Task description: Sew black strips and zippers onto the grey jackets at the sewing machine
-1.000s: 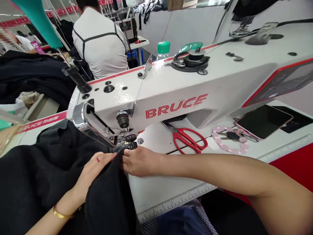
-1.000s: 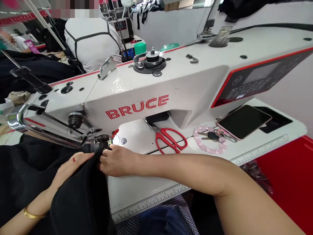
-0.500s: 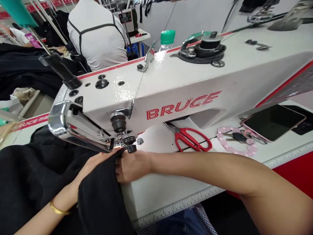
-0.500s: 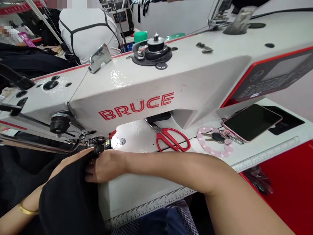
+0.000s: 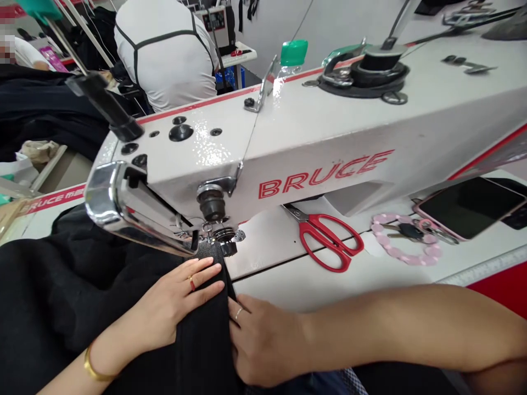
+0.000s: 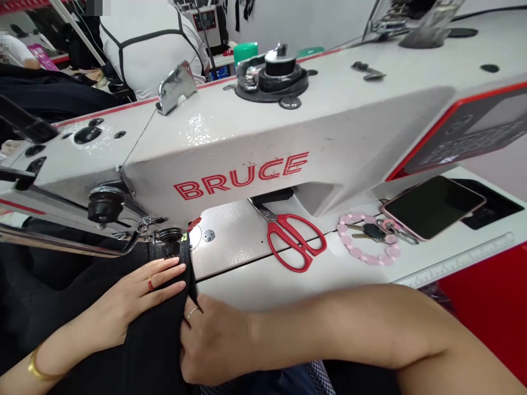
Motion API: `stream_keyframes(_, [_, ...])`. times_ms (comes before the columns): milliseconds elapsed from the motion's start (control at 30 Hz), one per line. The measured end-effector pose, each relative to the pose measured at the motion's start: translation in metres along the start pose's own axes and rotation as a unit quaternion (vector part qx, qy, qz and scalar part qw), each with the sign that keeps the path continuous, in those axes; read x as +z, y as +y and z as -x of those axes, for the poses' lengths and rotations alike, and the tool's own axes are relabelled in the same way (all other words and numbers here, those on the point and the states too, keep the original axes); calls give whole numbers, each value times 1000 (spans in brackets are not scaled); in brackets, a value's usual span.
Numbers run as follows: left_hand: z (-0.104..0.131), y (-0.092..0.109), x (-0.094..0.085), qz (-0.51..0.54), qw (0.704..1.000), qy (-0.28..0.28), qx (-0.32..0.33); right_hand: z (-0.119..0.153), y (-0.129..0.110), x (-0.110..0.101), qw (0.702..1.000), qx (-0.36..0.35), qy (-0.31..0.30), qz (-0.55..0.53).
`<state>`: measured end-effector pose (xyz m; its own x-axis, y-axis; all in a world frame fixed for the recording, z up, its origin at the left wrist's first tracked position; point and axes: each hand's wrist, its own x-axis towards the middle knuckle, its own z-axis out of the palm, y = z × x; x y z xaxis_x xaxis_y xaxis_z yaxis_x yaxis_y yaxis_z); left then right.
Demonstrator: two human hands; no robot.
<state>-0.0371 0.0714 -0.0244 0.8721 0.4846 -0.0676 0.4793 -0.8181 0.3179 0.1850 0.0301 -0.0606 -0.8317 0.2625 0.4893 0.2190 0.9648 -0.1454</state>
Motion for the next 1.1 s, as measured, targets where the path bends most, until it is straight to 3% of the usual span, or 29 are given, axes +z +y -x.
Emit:
stream_keyframes(267, [1, 23, 29, 88, 990, 98, -52, 11, -9, 2, 999, 31, 5, 22])
stream_keyframes(433, [-3, 4, 29, 114, 988, 98, -29, 4, 2, 2, 998, 56, 1, 27])
stream_keyframes(600, [-18, -23, 18, 121, 988, 98, 9, -9, 17, 2, 995, 86, -50, 19])
stream_keyframes(733, [-16, -33, 14, 86, 993, 77, 28, -11, 11, 1, 994, 95, -43, 46])
stream_keyframes(833, [-5, -25, 13, -9, 997, 64, 46, -4, -2, 0, 998, 40, -12, 46])
stream_keyframes(933, [3, -3, 8, -72, 997, 22, 32, 4, -11, 3, 1000, -4, 26, -9])
stream_keyframes(1000, [3, 12, 5, -69, 997, 12, 18, 6, -12, 5, 999, -7, 13, -37])
stream_keyframes(1100, [-1, 27, 6, -18, 999, 42, 11, 4, -10, 10, 998, 2, -24, -53])
